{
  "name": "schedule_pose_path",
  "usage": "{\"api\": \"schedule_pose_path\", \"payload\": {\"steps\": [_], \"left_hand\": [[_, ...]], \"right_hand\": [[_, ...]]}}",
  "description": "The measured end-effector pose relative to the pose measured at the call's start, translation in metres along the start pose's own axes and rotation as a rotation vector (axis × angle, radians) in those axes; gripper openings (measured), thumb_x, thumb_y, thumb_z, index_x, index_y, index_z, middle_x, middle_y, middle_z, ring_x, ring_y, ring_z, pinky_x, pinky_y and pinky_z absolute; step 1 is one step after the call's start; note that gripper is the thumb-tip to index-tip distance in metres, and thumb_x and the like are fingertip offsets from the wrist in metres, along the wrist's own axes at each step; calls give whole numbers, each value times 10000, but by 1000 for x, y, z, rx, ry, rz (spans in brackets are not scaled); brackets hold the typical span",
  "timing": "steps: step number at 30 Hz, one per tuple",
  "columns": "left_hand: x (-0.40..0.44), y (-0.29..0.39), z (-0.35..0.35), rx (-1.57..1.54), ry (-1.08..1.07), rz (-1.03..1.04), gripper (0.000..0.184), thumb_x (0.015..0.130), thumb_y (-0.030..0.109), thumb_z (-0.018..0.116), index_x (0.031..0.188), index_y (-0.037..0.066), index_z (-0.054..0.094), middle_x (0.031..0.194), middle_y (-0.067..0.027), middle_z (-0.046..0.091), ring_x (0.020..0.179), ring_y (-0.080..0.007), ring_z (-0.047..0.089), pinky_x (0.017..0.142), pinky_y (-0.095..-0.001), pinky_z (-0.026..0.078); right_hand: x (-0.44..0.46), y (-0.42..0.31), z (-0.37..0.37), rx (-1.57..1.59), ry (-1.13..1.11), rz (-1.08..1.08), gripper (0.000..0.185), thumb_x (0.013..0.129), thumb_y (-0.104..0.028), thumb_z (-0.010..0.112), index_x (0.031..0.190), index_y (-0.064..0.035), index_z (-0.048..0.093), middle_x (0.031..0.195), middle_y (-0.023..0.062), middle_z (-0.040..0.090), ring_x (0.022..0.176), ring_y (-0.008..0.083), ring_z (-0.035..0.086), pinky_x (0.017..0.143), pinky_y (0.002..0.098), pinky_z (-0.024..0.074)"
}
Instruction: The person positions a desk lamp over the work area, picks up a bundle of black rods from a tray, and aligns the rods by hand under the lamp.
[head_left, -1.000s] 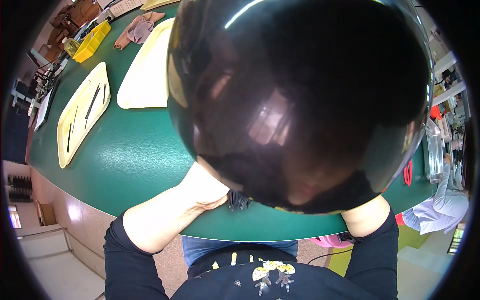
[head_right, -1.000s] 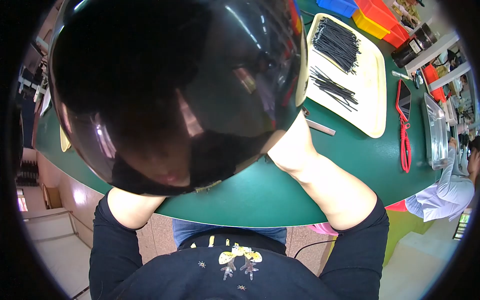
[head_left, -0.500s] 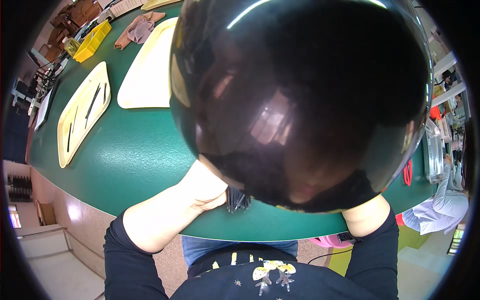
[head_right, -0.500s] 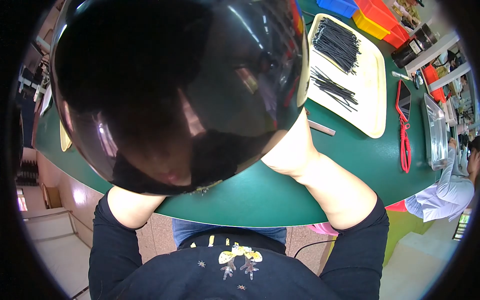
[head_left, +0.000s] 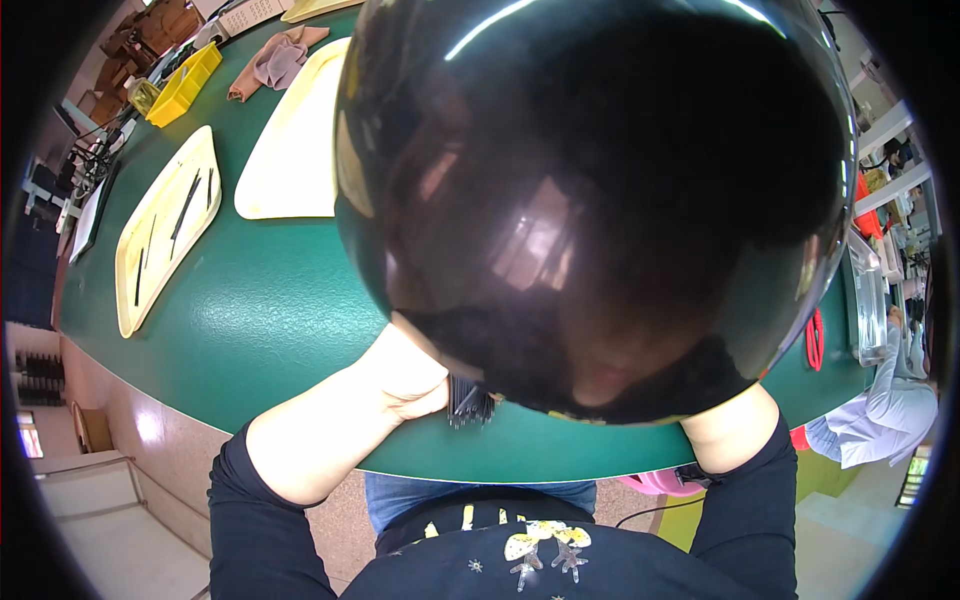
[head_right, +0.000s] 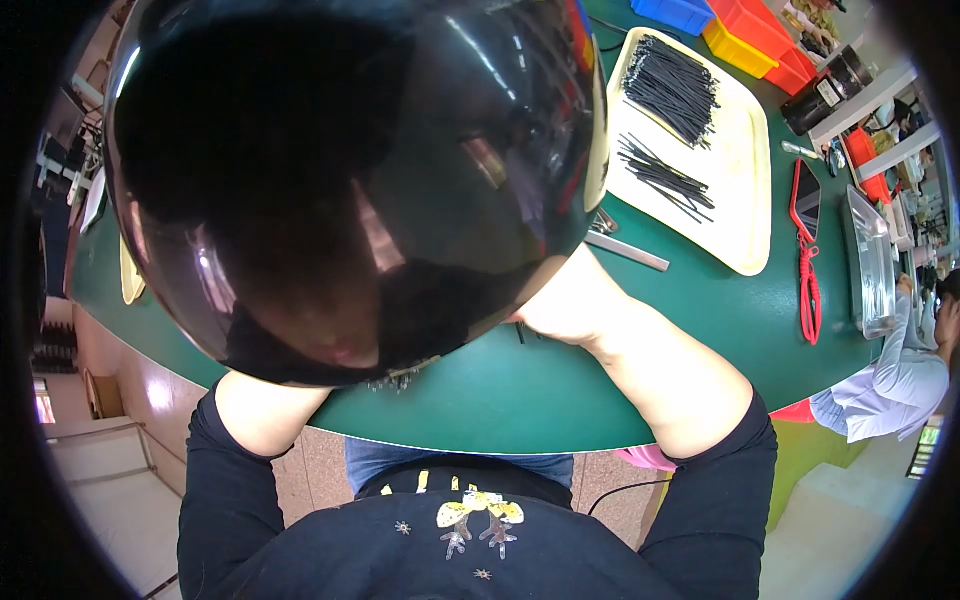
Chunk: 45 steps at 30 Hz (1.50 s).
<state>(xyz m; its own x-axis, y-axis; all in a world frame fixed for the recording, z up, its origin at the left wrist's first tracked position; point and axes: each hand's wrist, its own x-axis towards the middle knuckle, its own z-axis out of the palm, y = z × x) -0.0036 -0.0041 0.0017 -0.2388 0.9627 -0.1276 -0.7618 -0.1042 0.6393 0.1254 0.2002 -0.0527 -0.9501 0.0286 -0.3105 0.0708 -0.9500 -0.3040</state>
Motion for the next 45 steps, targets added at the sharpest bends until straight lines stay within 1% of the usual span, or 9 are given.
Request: {"api": "schedule_pose_path", "payload": {"steps": [1,3,6,9,25,26,39,42,45], "left_hand": [[-1,4,9,-54,-20,2,169,886,76,549,987,-58,567,818,-105,596,624,-141,560,564,-253,464],[0,10,26,-162,-61,4,166,879,66,561,1001,-47,566,850,-109,601,619,-137,566,551,-246,467],[5,-7,8,82,52,146,170,862,58,588,1004,-31,564,859,-113,610,608,-140,573,534,-238,468],[6,0,6,402,79,95,172,864,78,596,996,-27,564,880,-118,616,607,-143,579,543,-241,470],[4,-1,-1,343,52,100,161,863,75,596,985,-27,568,862,-115,618,607,-146,581,546,-242,470],[3,0,-2,340,50,100,161,863,75,596,984,-26,568,860,-115,618,607,-146,581,546,-242,470],[5,-2,-7,290,26,102,151,862,72,595,975,-26,571,845,-112,621,607,-148,583,548,-243,470],[-2,9,14,-132,-142,-55,125,856,63,598,942,-27,582,798,-106,625,622,-153,594,569,-248,484],[4,-7,3,76,0,30,121,863,65,588,941,-27,578,768,-103,624,608,-151,596,570,-258,499]], "right_hand": [[17,12,10,4,1,1,503,881,-343,436,1273,-27,428,1186,142,545,1061,190,542,891,300,444],[0,10,3,12,6,0,503,883,-346,433,1274,-28,428,1186,141,546,1060,189,542,891,300,444],[10,5,5,21,10,1,503,887,-351,427,1274,-30,427,1185,140,546,1059,187,542,891,299,443],[10,10,6,30,14,5,503,891,-356,421,1275,-31,426,1184,139,546,1057,186,543,891,298,442],[26,-6,5,78,41,21,503,911,-382,391,1278,-39,423,1180,133,549,1050,178,544,892,293,438],[12,8,2,81,42,22,503,913,-383,389,1278,-40,423,1180,133,549,1050,177,544,892,293,437],[12,5,-4,122,63,34,505,929,-404,364,1281,-46,420,1176,128,550,1044,171,546,893,289,434],[7,8,-7,131,68,33,506,933,-409,359,1282,-48,419,1176,127,551,1043,169,546,893,288,433],[25,8,1,146,74,31,506,937,-414,353,1282,-49,418,1175,126,551,1041,168,546,893,287,432]]}}
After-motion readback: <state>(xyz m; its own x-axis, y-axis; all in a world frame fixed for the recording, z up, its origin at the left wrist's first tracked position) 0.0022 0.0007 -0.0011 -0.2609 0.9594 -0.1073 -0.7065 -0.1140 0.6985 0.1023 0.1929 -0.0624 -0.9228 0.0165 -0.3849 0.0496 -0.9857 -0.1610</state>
